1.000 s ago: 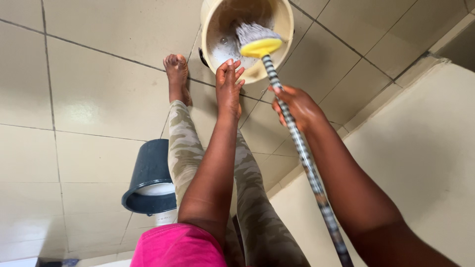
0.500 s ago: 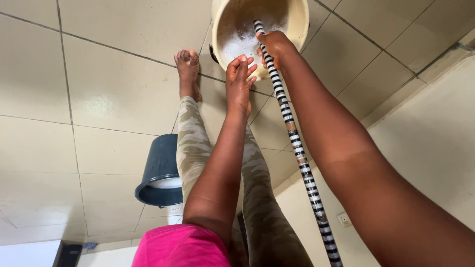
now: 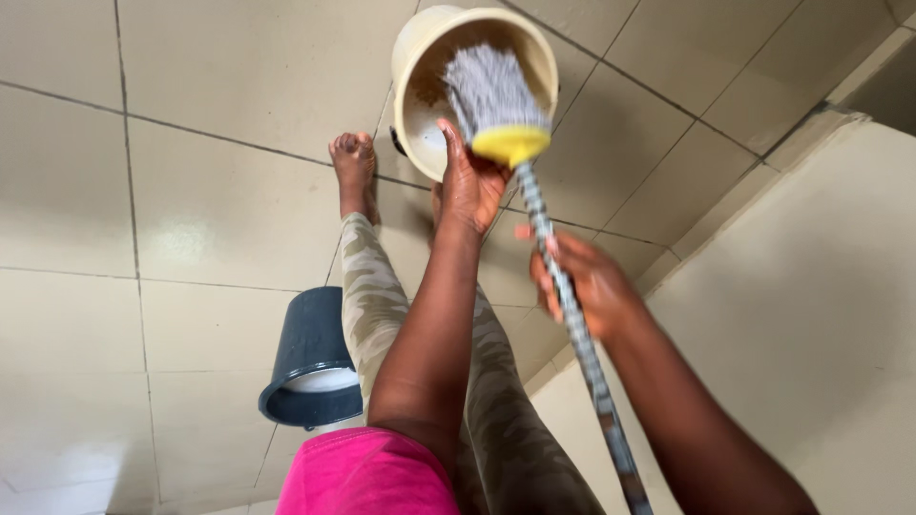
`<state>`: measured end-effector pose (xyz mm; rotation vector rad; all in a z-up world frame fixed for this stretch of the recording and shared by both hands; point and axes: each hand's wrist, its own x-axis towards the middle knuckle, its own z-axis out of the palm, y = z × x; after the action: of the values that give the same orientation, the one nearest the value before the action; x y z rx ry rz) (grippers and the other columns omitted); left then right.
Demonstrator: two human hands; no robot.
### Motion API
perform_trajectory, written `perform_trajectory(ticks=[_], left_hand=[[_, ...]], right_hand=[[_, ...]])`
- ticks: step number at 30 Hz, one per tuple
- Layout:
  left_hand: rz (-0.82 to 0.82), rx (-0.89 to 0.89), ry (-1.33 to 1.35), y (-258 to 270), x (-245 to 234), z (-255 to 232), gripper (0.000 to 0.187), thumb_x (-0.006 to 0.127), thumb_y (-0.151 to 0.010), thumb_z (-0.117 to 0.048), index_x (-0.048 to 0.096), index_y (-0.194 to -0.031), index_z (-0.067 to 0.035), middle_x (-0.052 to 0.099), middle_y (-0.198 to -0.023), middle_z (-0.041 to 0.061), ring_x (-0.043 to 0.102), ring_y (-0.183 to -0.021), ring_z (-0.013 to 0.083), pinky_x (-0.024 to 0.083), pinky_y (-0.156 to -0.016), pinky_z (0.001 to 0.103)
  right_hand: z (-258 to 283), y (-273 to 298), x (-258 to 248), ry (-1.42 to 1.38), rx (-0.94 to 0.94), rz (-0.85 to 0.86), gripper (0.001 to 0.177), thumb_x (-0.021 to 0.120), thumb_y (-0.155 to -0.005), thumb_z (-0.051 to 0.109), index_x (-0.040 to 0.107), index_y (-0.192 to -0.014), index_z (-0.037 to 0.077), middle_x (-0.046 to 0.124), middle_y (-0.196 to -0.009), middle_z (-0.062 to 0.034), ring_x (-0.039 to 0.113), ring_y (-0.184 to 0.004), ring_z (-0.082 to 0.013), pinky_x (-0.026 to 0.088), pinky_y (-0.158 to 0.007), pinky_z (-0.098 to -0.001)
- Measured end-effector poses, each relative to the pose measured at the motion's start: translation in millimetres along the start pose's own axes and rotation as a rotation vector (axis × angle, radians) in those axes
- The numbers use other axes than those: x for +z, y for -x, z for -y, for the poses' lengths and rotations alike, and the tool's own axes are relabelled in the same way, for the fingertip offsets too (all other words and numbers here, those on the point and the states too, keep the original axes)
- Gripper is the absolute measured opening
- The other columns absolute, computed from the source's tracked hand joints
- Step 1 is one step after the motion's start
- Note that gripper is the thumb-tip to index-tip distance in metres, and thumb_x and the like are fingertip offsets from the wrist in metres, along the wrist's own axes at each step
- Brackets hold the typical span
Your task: The person mops the tiled floor by moving a wet mop across the surface, then periodically rinses and wrings the mop head in a bucket of soapy water.
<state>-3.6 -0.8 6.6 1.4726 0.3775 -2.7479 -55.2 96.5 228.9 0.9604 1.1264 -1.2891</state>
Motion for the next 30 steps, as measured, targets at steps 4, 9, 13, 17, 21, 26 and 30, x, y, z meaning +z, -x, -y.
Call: perform_trajectory(ticks=[4, 9, 13, 17, 21, 26, 30], left_hand=[[0.064, -0.167, 0.086, 15, 18, 2, 0.098, 0.066, -0.080, -0.067, 0.032, -0.150, -0.009, 0.056, -0.136, 0.029, 0.063, -0.119, 0.0430, 0.055, -0.103, 0.054], [0.091, -0.259, 0.183, 24, 11, 12, 0.050, 0.064, -0.098, -0.029, 0.044, -0.136, -0.002, 0.066, -0.101, 0.027, 0.068, -0.089, 0.0398, 0.058, -0.088, 0.054], [0.249, -0.277, 0.319, 43, 15, 33, 0.053, 0.060, -0.103, -0.028, 0.047, -0.145, 0.001, 0.065, -0.097, 0.023, 0.066, -0.087, 0.0364, 0.055, -0.085, 0.049], [0.377, -0.248, 0.414, 61, 13, 40, 0.053, 0.055, -0.105, -0.027, 0.048, -0.148, 0.002, 0.065, -0.096, 0.020, 0.066, -0.085, 0.0338, 0.052, -0.092, 0.052], [0.375, -0.205, 0.377, 61, 3, 30, 0.050, 0.059, -0.107, -0.031, 0.051, -0.144, 0.002, 0.066, -0.096, 0.017, 0.067, -0.086, 0.0321, 0.052, -0.091, 0.050], [-0.046, -0.155, -0.025, 49, 2, 30, 0.038, 0.066, -0.100, -0.028, 0.058, -0.127, -0.002, 0.066, -0.094, 0.008, 0.066, -0.081, 0.0222, 0.055, -0.077, 0.040], [-0.098, 0.028, -0.407, 37, 3, 38, 0.035, 0.068, -0.099, -0.028, 0.062, -0.121, -0.002, 0.070, -0.101, 0.003, 0.067, -0.088, 0.0104, 0.055, -0.081, 0.028]], right_hand=[[-25, 50, 7, -0.156, 0.014, 0.147, 0.056, 0.048, -0.109, 0.031, 0.046, -0.148, -0.009, 0.060, -0.075, -0.0058, 0.057, -0.051, -0.0142, 0.050, -0.047, -0.0294], [-54, -17, -63, -0.004, 0.084, 0.052, 0.080, 0.030, -0.111, 0.061, 0.047, -0.132, -0.015, 0.063, -0.082, -0.0137, 0.065, -0.064, -0.0232, 0.057, -0.062, -0.0381], [-41, -161, -117, 0.017, -0.133, -0.172, 0.065, 0.036, -0.113, 0.053, 0.042, -0.135, -0.009, 0.060, -0.100, -0.0159, 0.066, -0.080, -0.0244, 0.058, -0.071, -0.0390], [-34, -256, -100, -0.417, -0.284, 0.201, 0.054, 0.049, -0.110, 0.039, 0.039, -0.145, 0.000, 0.056, -0.116, -0.0147, 0.065, -0.090, -0.0249, 0.058, -0.075, -0.0393], [-28, -300, -83, -0.658, -0.324, 0.688, 0.058, 0.062, -0.106, 0.024, 0.036, -0.156, 0.008, 0.053, -0.132, -0.0135, 0.064, -0.100, -0.0254, 0.058, -0.078, -0.0396], [33, -309, -115, 0.321, -0.349, 0.239, 0.054, 0.076, -0.090, -0.011, 0.050, -0.136, -0.007, 0.062, -0.112, -0.0256, 0.066, -0.095, -0.0364, 0.061, -0.085, -0.0468], [54, -299, -79, 0.843, -0.417, -0.114, 0.084, 0.075, -0.068, -0.013, 0.046, -0.143, 0.008, 0.072, -0.125, -0.0138, 0.075, -0.108, -0.0286, 0.065, -0.087, -0.0396]])
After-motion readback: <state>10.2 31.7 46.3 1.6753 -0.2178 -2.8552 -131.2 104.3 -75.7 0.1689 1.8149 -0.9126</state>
